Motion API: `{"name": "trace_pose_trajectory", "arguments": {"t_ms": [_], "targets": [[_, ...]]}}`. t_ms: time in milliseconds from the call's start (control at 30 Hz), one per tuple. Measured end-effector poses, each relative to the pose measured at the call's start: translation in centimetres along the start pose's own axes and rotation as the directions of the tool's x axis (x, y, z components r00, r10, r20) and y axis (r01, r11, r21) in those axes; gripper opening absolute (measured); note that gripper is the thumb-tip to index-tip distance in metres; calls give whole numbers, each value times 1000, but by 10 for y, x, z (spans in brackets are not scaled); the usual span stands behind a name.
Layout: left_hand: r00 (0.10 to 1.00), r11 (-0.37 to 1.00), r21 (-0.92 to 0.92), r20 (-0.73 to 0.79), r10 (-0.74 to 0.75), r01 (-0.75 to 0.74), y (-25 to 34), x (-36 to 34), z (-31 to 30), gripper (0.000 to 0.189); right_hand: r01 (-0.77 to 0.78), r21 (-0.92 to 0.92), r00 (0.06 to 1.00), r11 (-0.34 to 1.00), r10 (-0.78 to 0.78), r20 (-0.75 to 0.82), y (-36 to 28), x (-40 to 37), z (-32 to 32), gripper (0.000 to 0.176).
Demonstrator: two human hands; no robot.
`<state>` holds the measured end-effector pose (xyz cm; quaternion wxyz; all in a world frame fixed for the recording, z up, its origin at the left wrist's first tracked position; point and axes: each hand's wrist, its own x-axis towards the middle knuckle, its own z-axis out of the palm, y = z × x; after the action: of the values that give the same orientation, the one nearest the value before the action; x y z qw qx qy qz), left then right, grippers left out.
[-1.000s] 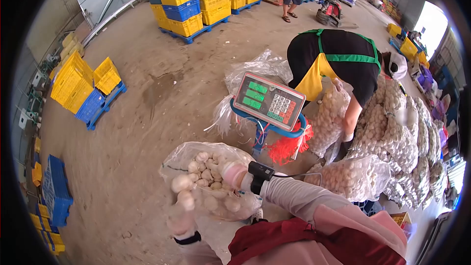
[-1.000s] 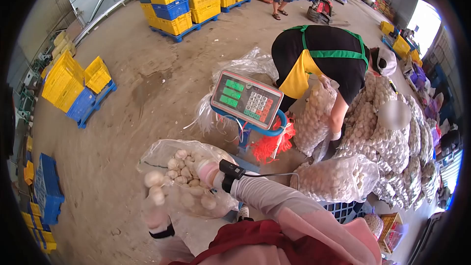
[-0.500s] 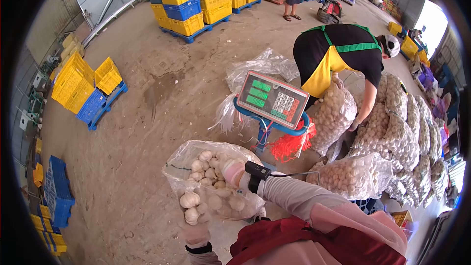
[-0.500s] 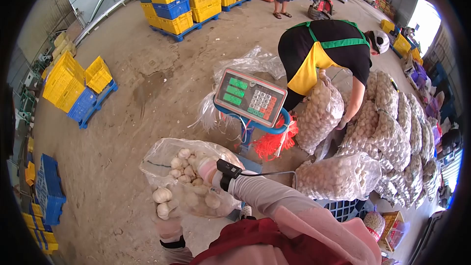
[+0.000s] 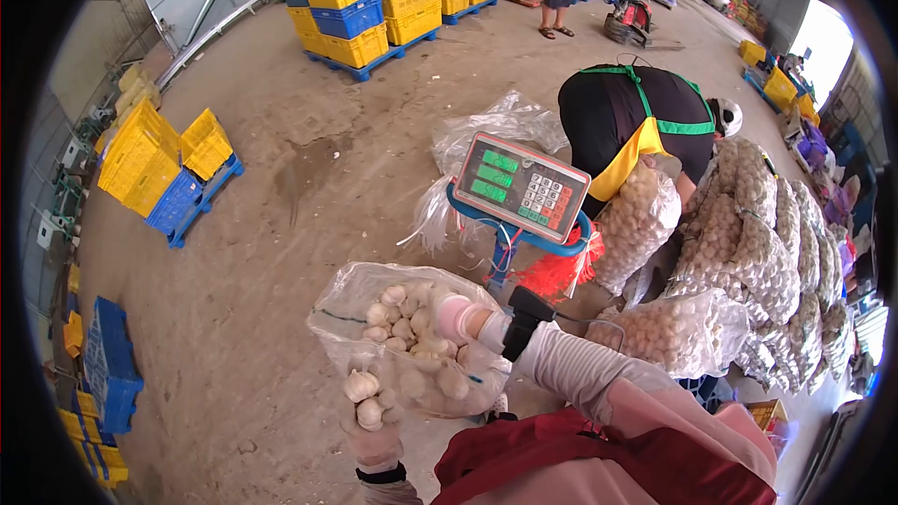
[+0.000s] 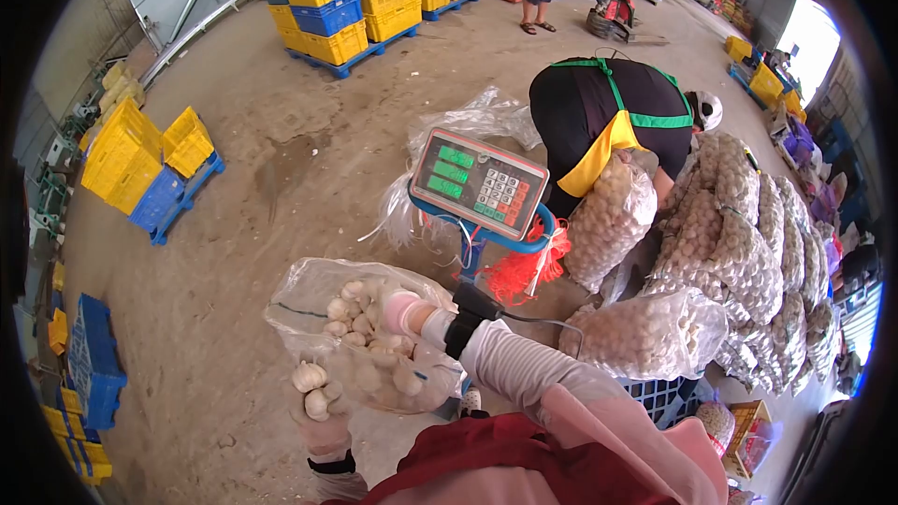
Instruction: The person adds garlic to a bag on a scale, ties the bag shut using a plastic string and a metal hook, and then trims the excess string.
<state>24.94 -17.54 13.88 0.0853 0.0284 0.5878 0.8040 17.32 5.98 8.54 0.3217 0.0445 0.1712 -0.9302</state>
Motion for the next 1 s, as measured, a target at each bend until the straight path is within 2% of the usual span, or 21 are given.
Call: {"name": "trace_pose_trajectory", "arguments": {"t_ms": [33,67,100,167,267,300,333,367,400,467,500,567,600,667,733,767,800,833,867,967,1000], "targets": [[992,964,233,51,119,-128,-7,2,-4,48,-18,10,999,1000,17,48,-1,1,-3,35],[966,859,444,100,236,-256,-13,4,-7,54,87,9,993,996,-87,84,4,-5,2,39],[901,704,567,207,380,-427,-18,9,-13,50,140,8,985,990,-140,103,5,-11,10,41],[804,500,647,337,490,-576,-23,16,-12,46,216,20,966,976,-217,144,9,-20,22,43],[837,713,442,228,498,-544,-21,18,12,44,269,56,948,962,-274,163,18,-25,32,44],[970,960,164,-47,239,-229,-3,11,32,32,285,68,942,956,-292,162,23,-27,35,44],[970,974,-210,-208,-128,84,6,6,42,20,298,85,937,951,-308,165,29,-27,38,45],[970,974,-208,-208,-130,86,0,11,35,20,312,98,931,945,-324,165,35,-29,41,45],[990,863,-486,85,-109,137,-6,23,27,19,319,114,928,941,-335,164,40,-30,43,46],[937,675,-693,350,5,255,-10,25,25,19,350,134,916,927,-369,160,48,-30,47,46],[984,742,-647,86,-158,176,4,17,43,20,357,146,912,923,-377,158,52,-29,50,47],[938,809,-575,-201,-282,120,8,12,45,22,372,169,905,913,-397,153,58,-29,51,48],[969,734,-638,94,-226,233,3,16,30,21,379,181,901,908,-406,150,61,-28,52,48],[918,663,-656,374,-129,360,-11,16,14,20,400,201,890,894,-431,147,65,-24,54,49],[961,788,-551,176,-213,275,-25,11,6,14,415,227,881,881,-452,144,69,-22,55,50],[962,788,-552,174,-213,274,-36,10,2,14,425,238,874,873,-464,143,70,-21,56,50],[993,993,-67,61,103,-99,-45,9,2,13,430,249,870,868,-472,142,72,-20,57,51],[960,940,199,94,265,-279,-50,9,-1,13,445,256,861,858,-488,143,74,-20,57,51],[900,787,445,124,419,-427,-50,9,0,14,457,263,852,850,-503,143,75,-20,59,52],[910,801,432,187,370,-414,-42,11,-3,17,504,292,818,813,-558,143,77,-23,64,53],[969,933,265,91,229,-245,-39,10,-3,19,527,303,799,794,-584,141,78,-23,66,54]]}}
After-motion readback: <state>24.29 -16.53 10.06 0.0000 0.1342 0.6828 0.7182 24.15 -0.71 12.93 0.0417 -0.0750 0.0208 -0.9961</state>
